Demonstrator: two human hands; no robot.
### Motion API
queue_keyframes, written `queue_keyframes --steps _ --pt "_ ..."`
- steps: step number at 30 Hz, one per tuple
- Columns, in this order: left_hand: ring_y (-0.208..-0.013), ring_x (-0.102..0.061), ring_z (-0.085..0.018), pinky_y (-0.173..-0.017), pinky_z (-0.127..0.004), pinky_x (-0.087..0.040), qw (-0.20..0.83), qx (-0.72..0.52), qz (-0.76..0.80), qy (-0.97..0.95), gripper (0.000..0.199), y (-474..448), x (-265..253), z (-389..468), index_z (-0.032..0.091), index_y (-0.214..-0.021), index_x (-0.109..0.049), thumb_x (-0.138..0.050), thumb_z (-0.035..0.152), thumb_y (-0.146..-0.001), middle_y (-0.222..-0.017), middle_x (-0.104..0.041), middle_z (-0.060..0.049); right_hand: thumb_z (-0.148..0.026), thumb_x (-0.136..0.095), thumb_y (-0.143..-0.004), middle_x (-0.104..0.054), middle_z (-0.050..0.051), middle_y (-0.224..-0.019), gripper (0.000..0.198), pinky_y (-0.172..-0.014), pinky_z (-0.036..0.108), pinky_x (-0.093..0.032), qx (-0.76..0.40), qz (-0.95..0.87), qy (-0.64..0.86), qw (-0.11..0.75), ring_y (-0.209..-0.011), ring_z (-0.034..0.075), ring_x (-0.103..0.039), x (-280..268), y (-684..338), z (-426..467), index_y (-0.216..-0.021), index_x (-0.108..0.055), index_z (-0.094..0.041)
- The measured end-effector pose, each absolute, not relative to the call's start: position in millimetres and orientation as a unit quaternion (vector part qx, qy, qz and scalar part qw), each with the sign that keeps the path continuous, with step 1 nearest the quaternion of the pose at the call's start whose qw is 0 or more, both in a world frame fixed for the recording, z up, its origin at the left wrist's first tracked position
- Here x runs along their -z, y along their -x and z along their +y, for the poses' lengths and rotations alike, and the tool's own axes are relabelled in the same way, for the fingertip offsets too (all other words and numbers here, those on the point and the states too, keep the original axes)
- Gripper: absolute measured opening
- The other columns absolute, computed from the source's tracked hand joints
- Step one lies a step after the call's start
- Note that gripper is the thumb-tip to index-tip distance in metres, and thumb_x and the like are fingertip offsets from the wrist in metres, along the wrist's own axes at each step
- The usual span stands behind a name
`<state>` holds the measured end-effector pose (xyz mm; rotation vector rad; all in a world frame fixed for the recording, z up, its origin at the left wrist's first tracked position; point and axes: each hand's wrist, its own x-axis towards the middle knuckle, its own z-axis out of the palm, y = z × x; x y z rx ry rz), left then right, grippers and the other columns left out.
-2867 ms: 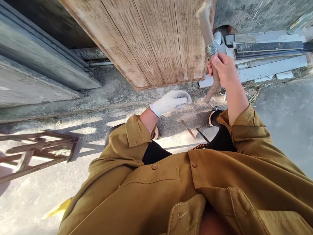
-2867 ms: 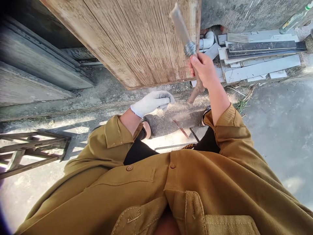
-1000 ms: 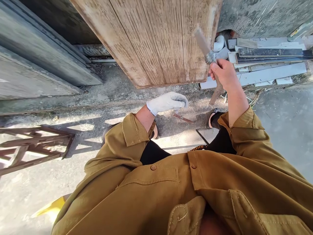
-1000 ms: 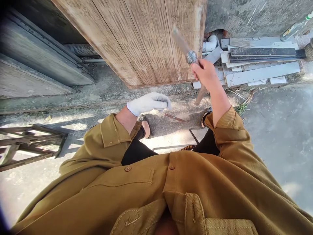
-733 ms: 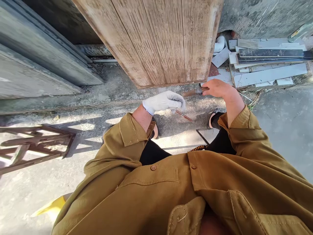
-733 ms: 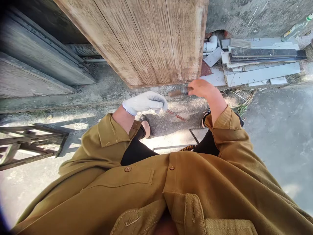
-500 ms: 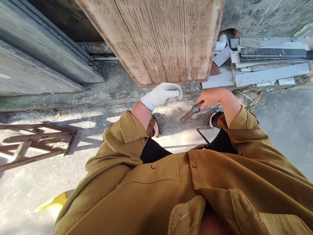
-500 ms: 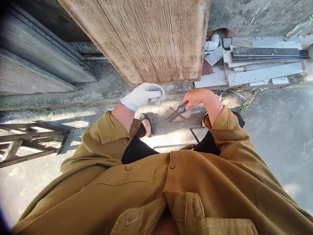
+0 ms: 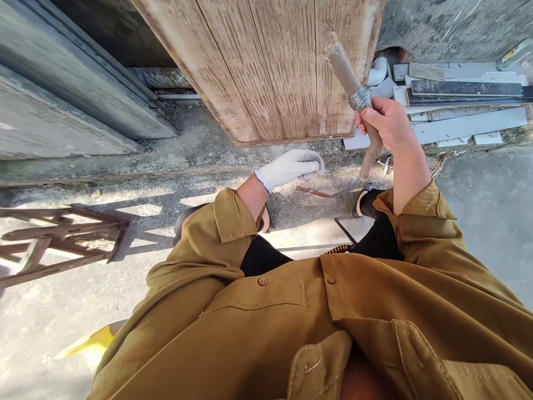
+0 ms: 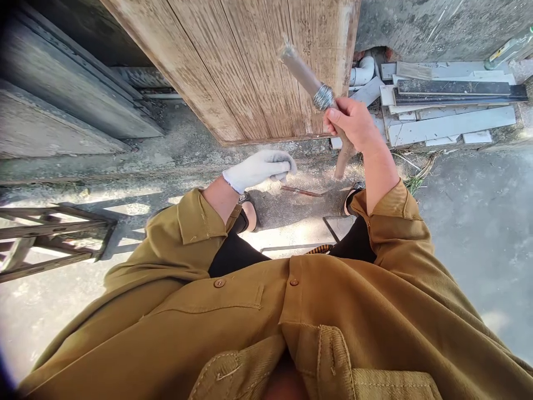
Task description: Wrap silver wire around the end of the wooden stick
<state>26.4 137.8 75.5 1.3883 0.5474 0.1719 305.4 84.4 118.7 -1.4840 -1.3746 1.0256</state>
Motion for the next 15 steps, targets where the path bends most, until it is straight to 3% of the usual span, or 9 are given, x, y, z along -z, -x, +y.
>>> queue_keyframes --steps 4,8,12,15 --pt "-0.054 -0.053 -0.008 -0.051 -0.021 -0.039 0.745 -0.032 0.212 -0.632 0.013 -25 -76 136 0.013 -0.087 -0.078 -0.08 0.026 -0.084 -0.068 -0.067 -0.002 -0.074 -0.064 -0.1 -0.068 0.011 -0.085 0.051 -0.083 0.047 -0.054 -0.338 -0.548 0.685 0.341 -0.089 0.028 -0.063 -103 -310 92 -0.092 -0.067 -0.024" --pt "-0.06 -0.06 -0.01 -0.054 -0.021 -0.043 0.732 0.001 0.195 -0.653 0.017 -23 -78 137 0.013 -0.086 -0.08 -0.08 0.029 -0.081 -0.08 -0.076 -0.005 -0.057 -0.08 -0.091 -0.065 0.009 -0.077 0.037 -0.084 0.044 -0.051 -0.264 -0.633 0.706 0.176 -0.088 0.03 -0.065 -100 -307 92 -0.084 -0.069 -0.022" --pt "-0.062 -0.061 -0.011 -0.058 -0.022 -0.045 0.696 -0.008 0.211 -0.686 0.018 -20 -80 138 0.014 -0.083 -0.08 -0.077 0.031 -0.08 -0.078 -0.075 -0.004 -0.041 -0.093 -0.076 -0.057 0.001 -0.059 0.031 -0.076 0.036 -0.048 -0.37 -0.669 0.644 0.033 -0.069 0.021 -0.058 -98 -296 86 -0.066 -0.07 -0.022" --pt "-0.061 -0.06 -0.011 -0.058 -0.022 -0.046 0.689 -0.03 0.239 -0.684 0.017 -19 -82 141 0.014 -0.081 -0.077 -0.078 0.031 -0.08 -0.073 -0.071 -0.003 -0.037 -0.094 -0.071 -0.059 -0.002 -0.055 0.028 -0.071 0.032 -0.044 -0.446 -0.655 0.608 0.034 -0.065 0.016 -0.056 -93 -279 78 -0.063 -0.074 -0.019"
